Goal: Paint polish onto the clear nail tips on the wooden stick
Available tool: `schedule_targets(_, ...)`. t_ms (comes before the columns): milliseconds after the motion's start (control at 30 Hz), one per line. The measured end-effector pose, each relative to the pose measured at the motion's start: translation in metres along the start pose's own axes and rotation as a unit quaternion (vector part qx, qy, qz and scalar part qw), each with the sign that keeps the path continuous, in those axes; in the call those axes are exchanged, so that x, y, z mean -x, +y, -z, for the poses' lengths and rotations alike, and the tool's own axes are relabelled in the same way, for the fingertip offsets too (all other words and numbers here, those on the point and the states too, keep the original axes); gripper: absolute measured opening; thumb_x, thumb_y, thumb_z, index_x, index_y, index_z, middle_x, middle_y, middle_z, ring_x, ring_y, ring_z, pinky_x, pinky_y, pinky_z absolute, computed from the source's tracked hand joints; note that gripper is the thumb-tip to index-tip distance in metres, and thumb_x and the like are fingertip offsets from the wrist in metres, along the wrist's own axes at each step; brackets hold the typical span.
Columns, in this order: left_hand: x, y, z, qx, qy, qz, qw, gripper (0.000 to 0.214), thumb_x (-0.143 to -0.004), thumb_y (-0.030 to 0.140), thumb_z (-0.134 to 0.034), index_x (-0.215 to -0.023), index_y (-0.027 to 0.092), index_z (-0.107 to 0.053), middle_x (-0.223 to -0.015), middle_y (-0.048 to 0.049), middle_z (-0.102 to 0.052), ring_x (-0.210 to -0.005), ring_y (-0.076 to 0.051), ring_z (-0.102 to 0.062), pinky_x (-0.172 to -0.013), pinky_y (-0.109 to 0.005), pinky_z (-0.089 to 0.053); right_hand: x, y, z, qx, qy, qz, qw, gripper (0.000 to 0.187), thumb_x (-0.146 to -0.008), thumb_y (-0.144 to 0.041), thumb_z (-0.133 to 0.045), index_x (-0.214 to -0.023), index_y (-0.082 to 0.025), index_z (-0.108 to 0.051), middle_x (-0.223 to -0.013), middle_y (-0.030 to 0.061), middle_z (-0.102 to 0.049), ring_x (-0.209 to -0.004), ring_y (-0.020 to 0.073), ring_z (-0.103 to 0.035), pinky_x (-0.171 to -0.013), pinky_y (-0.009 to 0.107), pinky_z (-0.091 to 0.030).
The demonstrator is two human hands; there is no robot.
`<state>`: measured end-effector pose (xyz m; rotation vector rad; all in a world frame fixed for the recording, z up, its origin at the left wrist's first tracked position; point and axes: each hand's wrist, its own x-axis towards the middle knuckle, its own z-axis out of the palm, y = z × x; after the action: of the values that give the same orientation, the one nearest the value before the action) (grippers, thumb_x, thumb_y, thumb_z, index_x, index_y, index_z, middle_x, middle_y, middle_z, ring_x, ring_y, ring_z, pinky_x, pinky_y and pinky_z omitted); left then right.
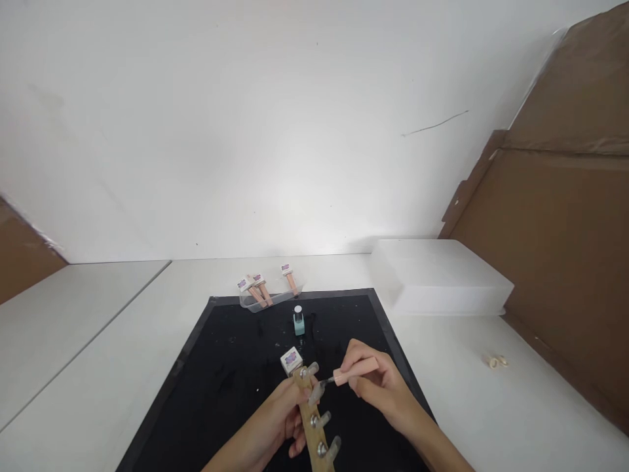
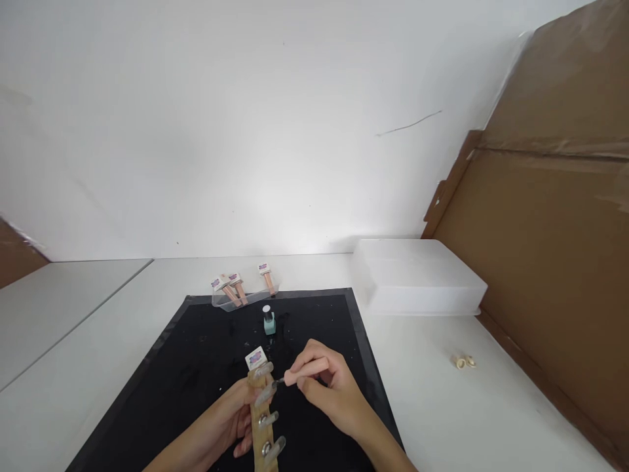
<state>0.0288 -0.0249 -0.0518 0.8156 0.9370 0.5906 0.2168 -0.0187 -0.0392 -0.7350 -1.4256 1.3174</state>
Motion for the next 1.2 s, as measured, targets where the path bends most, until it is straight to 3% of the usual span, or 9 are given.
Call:
schedule_targets(100,0.001,0.0,0.0,-0.007,0.002,-0.001,1.0,0.041,-0.063,0.057,-0.059,-0.071,0.021,-0.041,-0.047,0.0099,-0.04,-0.035,-0.004,-0.035,-0.035,-0.017,-0.027,0.001,0.001,-0.001,-0.024,0.025,-0.024,0.999,0.016,-0.079,-0.027,-0.064,-0.066,-0.018,-0.067,-0.073,0.0008,-0.056,-0.053,0.009,-0.046,-0.048,0.022,-0.034)
schedule_targets(400,0.001,0.0,-0.004,-0.039,0.009,-0.007,0.999,0.045,-0.062,0.059,-0.058,-0.078,0.019,-0.045,-0.049,0.0084,-0.045,-0.037,-0.005,-0.039,-0.037,-0.018,-0.028,0.0,0.007,-0.009,-0.055,0.056,-0.117,0.99,0.031,-0.068,-0.044,-0.071,-0.069,-0.015,-0.06,-0.051,-0.0025,-0.056,-0.041,0.0077,-0.043,-0.041,0.02,-0.031)
schedule_targets(733,-0.001,-0.003,-0.003,-0.065,0.023,-0.007,0.998,0.047,-0.06,0.057,-0.062,-0.081,0.019,-0.044,-0.053,0.0076,-0.048,-0.04,-0.005,-0.041,-0.039,-0.018,-0.029,-0.003,0.009,-0.009,0.026,0.081,-0.048,0.995,0.031,-0.074,-0.038,-0.068,-0.055,-0.017,-0.055,-0.056,-0.0013,-0.058,-0.048,0.0099,-0.049,-0.045,0.022,-0.035)
schedule_targets(900,-0.001,-0.003,-0.001,-0.058,0.014,-0.024,0.998,0.04,-0.063,0.053,-0.061,-0.078,0.019,-0.045,-0.053,0.0077,-0.046,-0.039,-0.004,-0.04,-0.038,-0.018,-0.028,-0.002,0.012,-0.006,0.0,0.113,-0.065,0.992,0.033,-0.075,-0.041,-0.066,-0.056,-0.017,-0.055,-0.057,-0.0023,-0.054,-0.045,0.0085,-0.043,-0.04,0.02,-0.031)
schedule_targets(1100,-0.001,-0.005,0.0,-0.061,0.022,-0.037,0.997,0.037,-0.066,0.05,-0.059,-0.077,0.018,-0.045,-0.052,0.0077,-0.045,-0.038,-0.004,-0.038,-0.037,-0.018,-0.026,-0.003,0.004,-0.01,-0.015,0.041,-0.08,0.996,0.03,-0.07,-0.044,-0.069,-0.063,-0.016,-0.061,-0.054,-0.0018,-0.056,-0.042,0.0084,-0.044,-0.041,0.021,-0.033)
schedule_targets(1200,0.0,-0.004,-0.002,-0.066,0.03,-0.038,0.997,0.034,-0.066,0.048,-0.059,-0.076,0.019,-0.044,-0.052,0.0084,-0.044,-0.038,-0.004,-0.037,-0.037,-0.017,-0.025,-0.004,0.003,-0.011,0.011,0.046,-0.066,0.997,0.028,-0.073,-0.04,-0.068,-0.059,-0.017,-0.059,-0.053,-0.0018,-0.057,-0.045,0.0096,-0.047,-0.043,0.022,-0.035)
